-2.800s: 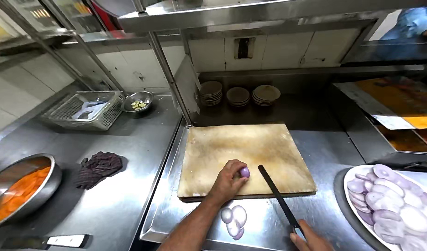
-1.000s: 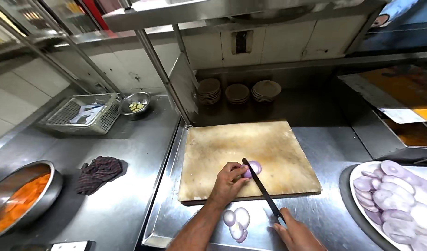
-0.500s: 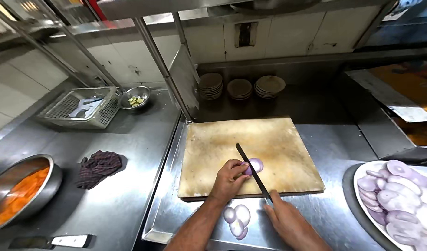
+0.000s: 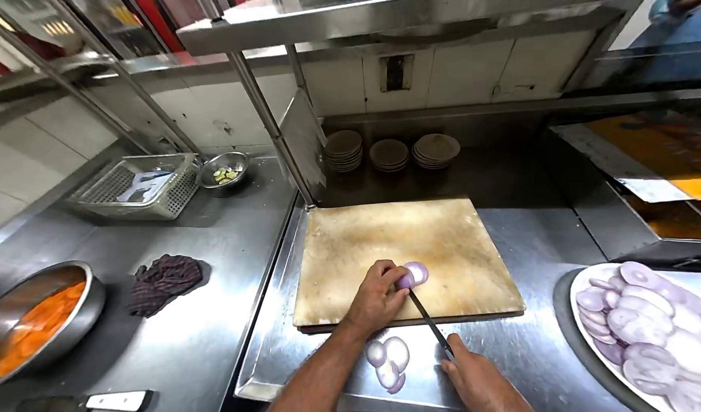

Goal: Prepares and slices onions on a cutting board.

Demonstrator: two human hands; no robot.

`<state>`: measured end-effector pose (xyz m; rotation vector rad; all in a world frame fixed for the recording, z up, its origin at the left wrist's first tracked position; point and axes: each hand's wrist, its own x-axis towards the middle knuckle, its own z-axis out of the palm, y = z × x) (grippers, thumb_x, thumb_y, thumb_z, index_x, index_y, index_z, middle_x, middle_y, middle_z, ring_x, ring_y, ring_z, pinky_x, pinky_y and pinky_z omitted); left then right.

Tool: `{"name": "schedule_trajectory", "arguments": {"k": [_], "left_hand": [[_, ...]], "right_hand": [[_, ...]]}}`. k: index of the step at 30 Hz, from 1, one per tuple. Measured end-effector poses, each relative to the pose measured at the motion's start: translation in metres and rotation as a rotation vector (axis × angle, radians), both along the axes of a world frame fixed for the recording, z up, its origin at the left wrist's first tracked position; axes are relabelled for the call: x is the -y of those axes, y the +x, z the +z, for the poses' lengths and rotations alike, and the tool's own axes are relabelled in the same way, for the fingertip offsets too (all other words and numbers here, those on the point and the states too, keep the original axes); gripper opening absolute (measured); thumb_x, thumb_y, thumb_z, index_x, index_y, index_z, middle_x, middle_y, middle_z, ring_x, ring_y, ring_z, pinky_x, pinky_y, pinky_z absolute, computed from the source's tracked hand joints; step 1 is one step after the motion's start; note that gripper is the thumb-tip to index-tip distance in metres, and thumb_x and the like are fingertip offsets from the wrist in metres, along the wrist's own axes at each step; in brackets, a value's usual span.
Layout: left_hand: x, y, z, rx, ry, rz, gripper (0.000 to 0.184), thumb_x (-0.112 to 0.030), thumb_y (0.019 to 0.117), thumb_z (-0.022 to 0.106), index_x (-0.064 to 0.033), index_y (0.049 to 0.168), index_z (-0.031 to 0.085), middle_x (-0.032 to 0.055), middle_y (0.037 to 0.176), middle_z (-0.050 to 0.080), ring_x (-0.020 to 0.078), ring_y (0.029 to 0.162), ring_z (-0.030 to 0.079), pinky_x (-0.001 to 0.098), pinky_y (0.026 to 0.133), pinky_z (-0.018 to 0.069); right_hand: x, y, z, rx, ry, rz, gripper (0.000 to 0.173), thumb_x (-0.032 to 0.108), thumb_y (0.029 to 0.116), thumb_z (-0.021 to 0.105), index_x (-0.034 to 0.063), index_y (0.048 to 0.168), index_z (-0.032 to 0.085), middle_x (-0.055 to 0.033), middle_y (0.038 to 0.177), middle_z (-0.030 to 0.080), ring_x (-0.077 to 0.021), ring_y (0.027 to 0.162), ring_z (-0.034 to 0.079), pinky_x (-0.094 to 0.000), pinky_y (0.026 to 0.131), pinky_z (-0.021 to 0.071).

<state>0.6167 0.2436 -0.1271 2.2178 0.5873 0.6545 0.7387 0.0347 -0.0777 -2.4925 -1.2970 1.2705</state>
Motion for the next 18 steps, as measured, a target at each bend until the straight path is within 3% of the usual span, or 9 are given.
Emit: {"name": "schedule_trajectory", "arguments": {"k": [6,10,14,18], "left_hand": [[-0.001,-0.002,-0.006,0.073,0.010,0.018,0.032,-0.026,0.0949,0.070,-0.0162,0.125,0.072,0.0086,0.123,0.063,0.0156,0.113,0.062,0.0341,0.097,0.0557],[-0.001,-0.002,-0.007,0.115,0.008,0.027,0.038,-0.023,0.0926,0.073,-0.0089,0.127,0.069,0.0105,0.122,0.065,0.0166,0.109,0.065,0.0335,0.095,0.0572],[-0.002,-0.002,-0.009,0.150,0.022,0.025,0.031,-0.023,0.0911,0.076,-0.0051,0.116,0.070,0.0095,0.119,0.066,0.0167,0.111,0.065,0.0346,0.099,0.0557],[-0.003,-0.002,-0.009,0.140,0.042,0.016,0.029,-0.025,0.0917,0.075,-0.0070,0.114,0.071,0.0078,0.119,0.066,0.0156,0.112,0.064,0.0337,0.099,0.0551]], "right_hand": [[0.014,0.006,-0.001,-0.112,0.077,-0.062,0.041,0.030,0.1061,0.052,0.0036,0.137,0.048,-0.0228,0.093,0.068,-0.0416,0.088,0.069,-0.0582,0.079,0.0544],[0.015,0.003,0.006,-0.141,0.133,-0.105,0.040,0.031,0.1061,0.052,0.0042,0.135,0.048,-0.0197,0.086,0.067,-0.0382,0.079,0.069,-0.0559,0.073,0.0552],[0.016,0.003,0.012,-0.127,0.166,-0.100,0.040,0.032,0.1064,0.052,0.0023,0.133,0.049,-0.0197,0.085,0.066,-0.0384,0.078,0.069,-0.0558,0.073,0.0551],[0.018,0.003,0.018,-0.106,0.170,-0.074,0.041,0.031,0.1061,0.052,-0.0003,0.132,0.049,-0.0211,0.084,0.067,-0.0402,0.079,0.069,-0.0572,0.074,0.0549]]}}
